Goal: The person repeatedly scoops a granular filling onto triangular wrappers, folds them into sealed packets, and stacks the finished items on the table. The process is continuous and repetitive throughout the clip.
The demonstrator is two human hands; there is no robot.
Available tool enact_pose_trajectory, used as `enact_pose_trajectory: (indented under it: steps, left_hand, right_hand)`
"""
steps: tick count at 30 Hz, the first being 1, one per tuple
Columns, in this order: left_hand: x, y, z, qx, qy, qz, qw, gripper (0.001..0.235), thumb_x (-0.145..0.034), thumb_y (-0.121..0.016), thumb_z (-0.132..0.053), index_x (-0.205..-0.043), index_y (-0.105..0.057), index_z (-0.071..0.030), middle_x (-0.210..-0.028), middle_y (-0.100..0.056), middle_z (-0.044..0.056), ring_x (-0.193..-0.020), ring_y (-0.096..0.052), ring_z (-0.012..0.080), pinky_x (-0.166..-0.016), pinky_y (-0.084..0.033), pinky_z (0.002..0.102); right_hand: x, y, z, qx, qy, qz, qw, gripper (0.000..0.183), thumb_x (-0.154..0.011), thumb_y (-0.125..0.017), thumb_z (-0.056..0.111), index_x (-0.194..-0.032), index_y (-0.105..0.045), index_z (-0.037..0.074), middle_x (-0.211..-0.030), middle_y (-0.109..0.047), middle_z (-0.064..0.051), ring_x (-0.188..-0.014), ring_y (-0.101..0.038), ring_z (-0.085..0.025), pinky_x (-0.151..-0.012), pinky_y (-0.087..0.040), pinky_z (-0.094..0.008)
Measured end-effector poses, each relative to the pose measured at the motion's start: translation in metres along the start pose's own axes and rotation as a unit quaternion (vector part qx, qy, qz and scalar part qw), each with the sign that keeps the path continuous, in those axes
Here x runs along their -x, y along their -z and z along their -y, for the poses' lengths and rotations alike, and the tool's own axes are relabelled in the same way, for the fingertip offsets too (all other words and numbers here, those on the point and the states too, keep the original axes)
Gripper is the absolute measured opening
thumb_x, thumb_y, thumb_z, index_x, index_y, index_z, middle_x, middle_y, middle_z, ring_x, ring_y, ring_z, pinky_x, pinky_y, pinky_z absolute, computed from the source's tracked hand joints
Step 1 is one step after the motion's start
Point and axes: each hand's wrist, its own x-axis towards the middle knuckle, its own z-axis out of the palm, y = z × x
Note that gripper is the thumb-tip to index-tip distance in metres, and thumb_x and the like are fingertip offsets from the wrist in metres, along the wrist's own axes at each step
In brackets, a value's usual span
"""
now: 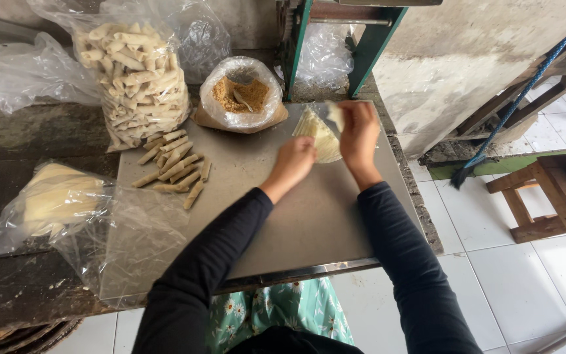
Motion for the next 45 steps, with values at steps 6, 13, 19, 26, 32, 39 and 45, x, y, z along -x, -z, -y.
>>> enact_pose_trajectory:
  steps: [6,13,19,26,32,39,45]
  left_hand:
    - [0.014,0.084,0.019,0.251,0.175,-0.048,0.951,0.032,-0.104,-0.052,-0.022,-0.107,-0.058,0.01,-0.095,-0.066,0.011,-0.083,-0.074,0.0233,-0.075,-0.066,0.034]
    - [0.072,0.108,-0.015,-0.085,0.014,-0.022,0.996,0.031,-0.083,-0.074,-0.011,-0.109,-0.068,0.005,-0.083,-0.078,0.014,-0.067,-0.077,0.0175,-0.062,-0.059,0.031]
    - [0.082,0.106,-0.038,-0.117,0.026,-0.011,0.993,0.027,-0.084,-0.071,-0.009,-0.108,-0.069,0.003,-0.077,-0.078,0.012,-0.063,-0.076,0.0174,-0.062,-0.059,0.029]
    - [0.086,0.103,-0.033,-0.199,-0.043,-0.058,0.977,0.023,-0.088,-0.076,-0.02,-0.099,-0.071,-0.001,-0.08,-0.076,0.014,-0.076,-0.074,0.0291,-0.071,-0.057,0.039]
    - [0.082,0.101,-0.02,-0.189,-0.07,-0.068,0.977,0.021,-0.085,-0.074,-0.018,-0.099,-0.071,-0.002,-0.08,-0.076,0.014,-0.077,-0.075,0.03,-0.072,-0.057,0.04]
    - [0.084,0.099,-0.027,-0.177,-0.043,-0.055,0.982,0.021,-0.086,-0.074,-0.017,-0.1,-0.07,-0.001,-0.082,-0.075,0.014,-0.078,-0.074,0.0301,-0.072,-0.057,0.039]
    - [0.089,0.1,-0.035,-0.168,-0.058,-0.06,0.982,0.019,-0.085,-0.073,-0.013,-0.099,-0.07,0.0,-0.081,-0.074,0.015,-0.078,-0.073,0.0315,-0.071,-0.055,0.04]
  right_hand:
    - [0.029,-0.016,0.06,-0.126,0.096,0.286,0.945,0.013,-0.092,-0.064,-0.006,-0.101,-0.071,0.001,-0.098,-0.068,-0.015,-0.087,-0.067,-0.031,-0.075,-0.054,-0.04]
    - [0.024,0.003,0.074,-0.177,0.048,0.386,0.904,0.017,-0.093,-0.064,-0.002,-0.11,-0.066,0.002,-0.096,-0.07,-0.01,-0.083,-0.069,-0.022,-0.074,-0.055,-0.034]
    - [0.009,-0.003,0.086,-0.104,-0.018,0.224,0.969,0.019,-0.096,-0.072,0.007,-0.113,-0.067,0.002,-0.094,-0.067,-0.01,-0.076,-0.064,-0.018,-0.068,-0.051,-0.032]
    - [-0.021,-0.055,0.115,-0.063,0.054,0.222,0.971,0.029,-0.09,-0.076,0.012,-0.118,-0.069,0.005,-0.097,-0.067,-0.013,-0.079,-0.068,-0.027,-0.07,-0.054,-0.038]
    - [-0.045,-0.101,0.114,-0.016,0.116,0.223,0.968,0.018,-0.089,-0.07,0.009,-0.106,-0.075,0.008,-0.099,-0.069,-0.015,-0.085,-0.068,-0.038,-0.075,-0.054,-0.045]
    - [-0.079,-0.143,0.1,-0.03,0.048,0.149,0.987,0.006,-0.095,-0.069,0.01,-0.094,-0.07,0.005,-0.091,-0.07,-0.015,-0.085,-0.069,-0.036,-0.075,-0.055,-0.043]
    - [-0.085,-0.152,0.099,0.002,0.109,0.165,0.98,0.013,-0.085,-0.077,0.014,-0.086,-0.071,0.002,-0.085,-0.067,-0.019,-0.078,-0.066,-0.04,-0.069,-0.051,-0.048]
